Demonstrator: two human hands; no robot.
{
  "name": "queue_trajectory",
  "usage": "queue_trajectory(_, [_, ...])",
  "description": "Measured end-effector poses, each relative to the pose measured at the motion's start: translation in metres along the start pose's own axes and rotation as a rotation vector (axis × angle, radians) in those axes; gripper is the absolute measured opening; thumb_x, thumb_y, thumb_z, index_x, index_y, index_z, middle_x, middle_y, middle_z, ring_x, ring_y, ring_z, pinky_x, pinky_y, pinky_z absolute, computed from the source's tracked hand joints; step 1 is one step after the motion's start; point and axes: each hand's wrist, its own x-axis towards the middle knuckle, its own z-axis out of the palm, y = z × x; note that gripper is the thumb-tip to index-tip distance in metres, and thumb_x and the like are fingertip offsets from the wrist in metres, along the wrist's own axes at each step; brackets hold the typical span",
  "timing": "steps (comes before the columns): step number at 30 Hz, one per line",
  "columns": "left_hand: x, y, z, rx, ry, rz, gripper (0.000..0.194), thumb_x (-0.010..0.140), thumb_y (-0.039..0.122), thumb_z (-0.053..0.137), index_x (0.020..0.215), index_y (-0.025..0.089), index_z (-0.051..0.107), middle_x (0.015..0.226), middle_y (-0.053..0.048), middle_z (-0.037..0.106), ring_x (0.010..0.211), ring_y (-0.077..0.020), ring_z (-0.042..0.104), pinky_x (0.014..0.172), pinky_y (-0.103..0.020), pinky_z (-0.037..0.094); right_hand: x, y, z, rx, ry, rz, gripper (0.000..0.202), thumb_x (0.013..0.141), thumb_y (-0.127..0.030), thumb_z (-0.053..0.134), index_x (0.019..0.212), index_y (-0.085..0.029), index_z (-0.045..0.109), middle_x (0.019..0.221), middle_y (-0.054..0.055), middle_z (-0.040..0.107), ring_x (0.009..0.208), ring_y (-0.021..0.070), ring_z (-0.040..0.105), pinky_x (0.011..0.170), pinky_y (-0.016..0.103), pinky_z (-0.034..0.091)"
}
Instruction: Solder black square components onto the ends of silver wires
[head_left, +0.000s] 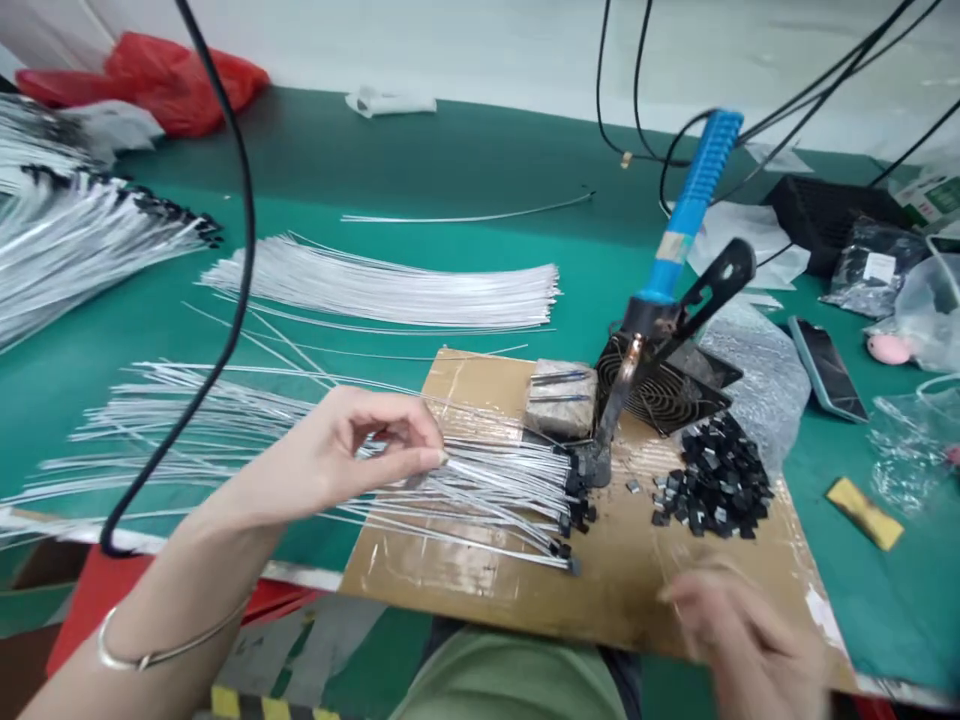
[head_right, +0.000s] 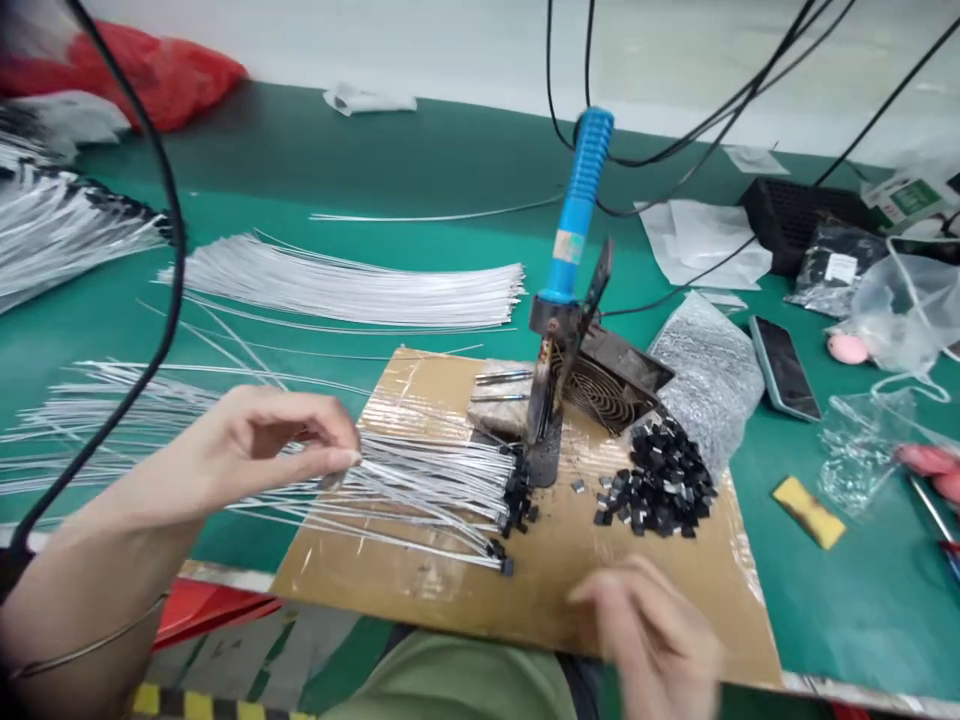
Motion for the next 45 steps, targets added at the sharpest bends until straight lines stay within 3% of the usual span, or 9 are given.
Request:
queue_trajectory(3, [-0.009, 0.001, 0.022, 0.03, -0.069, -0.004, 0.02, 0.088, 0.028, 0.069, 0.069, 0.021, 0.072, 0.06, 0.001, 0.068, 0.055, -0.0124, 0.056, 0.052, -0.023, 0.043, -0.006, -0.03, 0.056, 0.25, -0.169, 0.114, 0.028, 0.093, -0.043, 0.068, 0.078, -0.021, 0.078, 0.067, 0.0, 0.057, 0.054, 0.0111, 0.046, 0.052, 0.026, 0.034])
queue_trajectory(6, [-0.012, 0.0, 0.036, 0.048, -0.094, -0.018, 0.022, 0.09, 0.029, 0.067, 0.07, 0.02, 0.073, 0.061, 0.0, 0.069, 0.056, -0.0132, 0.056, 0.053, -0.024, 0.044, 0.002, -0.037, 0.076, 0.367, -0.264, 0.162, 0.021, 0.086, -0.041, 0.075, 0.083, -0.021, 0.078, 0.07, -0.002, 0.054, 0.05, 0.008, 0.041, 0.046, 0.023, 0.031])
queue_trajectory(13, [-0.01, -0.001, 0.047, 0.004, -0.099, -0.047, 0.024, 0.089, 0.034, 0.069, 0.069, 0.021, 0.074, 0.062, -0.001, 0.071, 0.055, -0.0146, 0.057, 0.052, -0.025, 0.043, 0.007, -0.034, 0.08, 0.326, -0.173, 0.116, 0.02, 0.086, -0.031, 0.079, 0.07, -0.021, 0.074, 0.064, -0.002, 0.057, 0.048, 0.007, 0.039, 0.042, 0.022, 0.026])
queue_trajectory(20, [-0.002, -0.002, 0.04, 0.008, -0.07, -0.036, 0.022, 0.088, 0.032, 0.069, 0.069, 0.022, 0.074, 0.065, -0.001, 0.073, 0.059, -0.0158, 0.06, 0.056, -0.026, 0.045, 0.012, -0.028, 0.076, 0.333, -0.1, 0.116, 0.02, 0.085, -0.032, 0.082, 0.07, -0.021, 0.074, 0.06, -0.004, 0.054, 0.044, 0.0057, 0.038, 0.043, 0.023, 0.027])
queue_trajectory(27, [0.001, -0.008, 0.037, -0.012, -0.155, -0.067, 0.022, 0.088, 0.032, 0.07, 0.069, 0.022, 0.075, 0.061, 0.0, 0.071, 0.055, -0.0145, 0.058, 0.051, -0.025, 0.042, 0.015, -0.028, 0.07, 0.3, -0.161, 0.094, 0.02, 0.087, -0.03, 0.08, 0.071, -0.021, 0.073, 0.06, -0.003, 0.055, 0.048, 0.0079, 0.043, 0.045, 0.024, 0.03])
queue_trajectory(34, [0.006, -0.01, 0.039, 0.073, -0.135, -0.036, 0.025, 0.091, 0.033, 0.066, 0.07, 0.022, 0.073, 0.064, -0.001, 0.071, 0.057, -0.0152, 0.059, 0.054, -0.025, 0.045, 0.018, -0.031, 0.067, 0.158, -0.228, -0.049, 0.025, 0.095, -0.027, 0.07, 0.071, -0.02, 0.067, 0.062, -0.003, 0.053, 0.053, 0.0103, 0.045, 0.048, 0.025, 0.031])
queue_trajectory(38, [-0.001, 0.002, 0.056, 0.175, -0.103, -0.012, 0.018, 0.095, 0.033, 0.065, 0.105, 0.024, 0.076, 0.093, -0.003, 0.078, 0.074, -0.0178, 0.069, 0.05, -0.023, 0.044, 0.02, -0.032, 0.068, 0.128, -0.247, -0.04, 0.028, 0.097, -0.028, 0.068, 0.071, -0.02, 0.065, 0.063, -0.003, 0.051, 0.054, 0.01, 0.045, 0.049, 0.025, 0.03])
queue_trajectory(40, [-0.004, 0.013, 0.071, 0.173, -0.184, 0.023, 0.026, 0.097, 0.033, 0.063, 0.121, 0.026, 0.071, 0.098, -0.004, 0.077, 0.08, -0.0181, 0.07, 0.054, -0.023, 0.046, 0.021, -0.033, 0.069, 0.126, -0.26, -0.04, 0.028, 0.098, -0.029, 0.067, 0.07, -0.02, 0.065, 0.063, -0.004, 0.05, 0.055, 0.0098, 0.045, 0.049, 0.025, 0.03])
queue_trajectory(45, [0.003, 0.028, 0.1, 0.081, -0.308, -0.007, 0.017, 0.103, 0.027, 0.049, 0.095, 0.022, 0.064, 0.071, 0.002, 0.061, 0.058, -0.0131, 0.051, 0.053, -0.025, 0.036, 0.022, -0.033, 0.071, 0.168, -0.246, -0.024, 0.028, 0.098, -0.029, 0.068, 0.071, -0.021, 0.066, 0.061, -0.005, 0.048, 0.053, 0.0082, 0.042, 0.049, 0.024, 0.03])
